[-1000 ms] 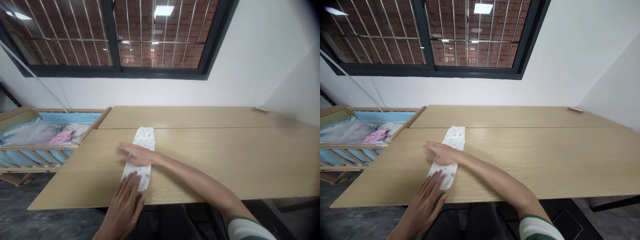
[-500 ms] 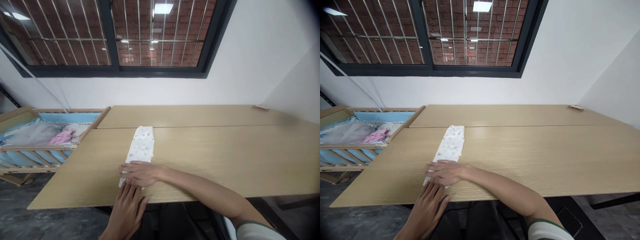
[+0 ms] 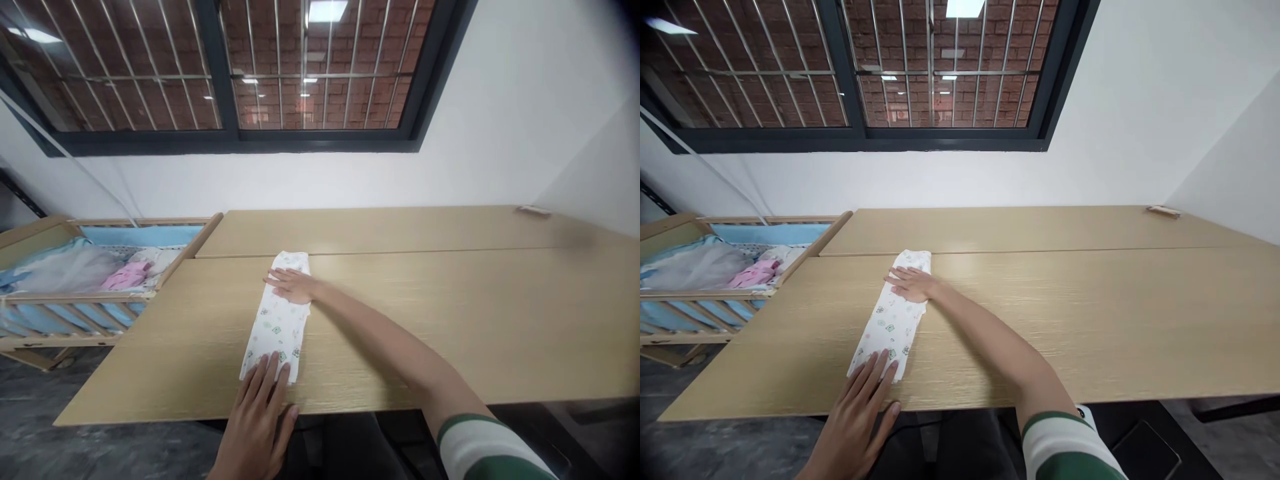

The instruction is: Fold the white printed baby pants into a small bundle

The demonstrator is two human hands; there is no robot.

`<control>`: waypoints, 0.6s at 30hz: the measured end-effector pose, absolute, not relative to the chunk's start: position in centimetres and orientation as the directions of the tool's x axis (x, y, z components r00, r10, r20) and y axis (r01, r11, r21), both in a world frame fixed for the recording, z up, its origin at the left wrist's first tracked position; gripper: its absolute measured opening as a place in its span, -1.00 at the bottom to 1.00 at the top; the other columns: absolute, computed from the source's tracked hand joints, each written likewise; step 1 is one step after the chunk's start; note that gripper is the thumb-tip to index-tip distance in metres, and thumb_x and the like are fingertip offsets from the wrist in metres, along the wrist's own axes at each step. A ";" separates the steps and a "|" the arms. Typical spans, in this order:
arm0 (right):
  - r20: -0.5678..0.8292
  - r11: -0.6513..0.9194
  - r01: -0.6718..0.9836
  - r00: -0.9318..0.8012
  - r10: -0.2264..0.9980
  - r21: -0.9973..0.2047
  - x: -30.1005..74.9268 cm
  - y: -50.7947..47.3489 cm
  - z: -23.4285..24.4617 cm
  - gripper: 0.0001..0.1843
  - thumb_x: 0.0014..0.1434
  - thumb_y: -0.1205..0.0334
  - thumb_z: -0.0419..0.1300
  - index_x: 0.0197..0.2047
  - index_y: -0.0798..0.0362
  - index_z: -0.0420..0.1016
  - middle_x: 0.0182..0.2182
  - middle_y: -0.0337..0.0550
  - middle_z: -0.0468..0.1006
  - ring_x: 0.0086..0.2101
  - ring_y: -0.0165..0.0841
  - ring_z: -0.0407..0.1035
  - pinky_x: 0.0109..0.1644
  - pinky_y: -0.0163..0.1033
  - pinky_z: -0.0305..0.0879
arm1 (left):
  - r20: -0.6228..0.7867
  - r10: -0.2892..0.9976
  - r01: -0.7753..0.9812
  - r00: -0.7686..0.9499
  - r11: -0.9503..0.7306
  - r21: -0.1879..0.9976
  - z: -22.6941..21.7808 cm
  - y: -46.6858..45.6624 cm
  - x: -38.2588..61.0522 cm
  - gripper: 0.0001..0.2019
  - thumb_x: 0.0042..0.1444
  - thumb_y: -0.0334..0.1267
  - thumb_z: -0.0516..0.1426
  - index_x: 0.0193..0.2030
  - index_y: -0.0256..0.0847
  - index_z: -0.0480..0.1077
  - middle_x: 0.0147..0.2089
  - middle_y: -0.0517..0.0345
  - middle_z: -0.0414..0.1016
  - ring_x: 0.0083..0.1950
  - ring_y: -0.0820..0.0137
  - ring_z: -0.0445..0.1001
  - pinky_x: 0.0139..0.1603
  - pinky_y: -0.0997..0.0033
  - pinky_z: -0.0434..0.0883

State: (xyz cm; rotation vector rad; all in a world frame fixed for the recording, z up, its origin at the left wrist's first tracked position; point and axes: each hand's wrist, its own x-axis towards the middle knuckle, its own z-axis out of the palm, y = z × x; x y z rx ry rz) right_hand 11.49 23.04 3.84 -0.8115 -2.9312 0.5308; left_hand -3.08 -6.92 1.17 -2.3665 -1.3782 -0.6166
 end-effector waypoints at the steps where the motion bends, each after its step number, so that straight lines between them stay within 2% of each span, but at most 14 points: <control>1: -0.035 0.794 0.510 -0.848 0.529 -0.330 11.5 23.9 3.7 -0.33 0.46 -0.16 -0.22 0.52 -0.10 -0.04 0.49 -0.19 -0.17 0.46 -0.22 -0.32 0.51 0.02 -0.39 | 0.523 0.731 0.877 0.438 -0.474 -0.072 1.2 -6.9 -3.1 -0.44 0.35 -0.18 0.06 0.43 -0.33 0.15 0.49 -0.10 0.11 0.51 0.05 0.04 0.36 0.09 0.29; 5: -0.010 0.763 0.568 -0.804 0.595 -0.309 11.7 26.9 3.2 -0.32 0.45 -0.15 -0.22 0.51 -0.05 -0.02 0.49 -0.14 -0.14 0.46 -0.19 -0.29 0.51 0.07 -0.38 | 0.527 0.717 0.871 0.456 -0.483 -0.095 1.4 -6.8 -3.1 -0.47 0.34 -0.20 0.06 0.40 -0.33 0.20 0.48 -0.09 0.14 0.50 0.05 0.07 0.33 0.10 0.34; 11: 0.008 0.753 0.600 -0.781 0.625 -0.271 12.3 29.7 3.3 -0.28 0.44 -0.13 -0.25 0.53 0.04 -0.08 0.49 -0.14 -0.14 0.46 -0.21 -0.30 0.51 0.02 -0.37 | 0.517 0.718 0.858 0.467 -0.508 -0.069 1.7 -6.8 -2.3 -0.50 0.33 -0.22 0.07 0.36 -0.32 0.26 0.45 -0.08 0.21 0.47 0.03 0.14 0.29 0.09 0.39; 14: 0.013 0.767 0.589 -0.791 0.612 -0.255 12.8 30.4 3.5 -0.27 0.44 -0.14 -0.25 0.53 0.06 -0.07 0.49 -0.15 -0.12 0.46 -0.20 -0.26 0.51 0.02 -0.33 | 0.487 0.731 0.838 0.478 -0.546 -0.003 2.4 -6.6 -1.2 -0.52 0.33 -0.22 0.07 0.36 -0.30 0.28 0.44 -0.07 0.22 0.46 0.05 0.18 0.27 0.10 0.42; 18: 0.053 0.776 0.587 -0.789 0.612 -0.229 13.9 31.0 3.7 -0.33 0.43 -0.09 -0.17 0.49 0.00 0.06 0.46 -0.18 0.02 0.44 -0.21 -0.12 0.50 0.01 -0.26 | 0.403 0.782 0.808 0.476 -0.570 0.151 3.7 -5.7 0.6 -0.57 0.36 -0.21 0.03 0.33 -0.18 0.32 0.39 -0.01 0.30 0.40 0.10 0.28 0.24 0.09 0.46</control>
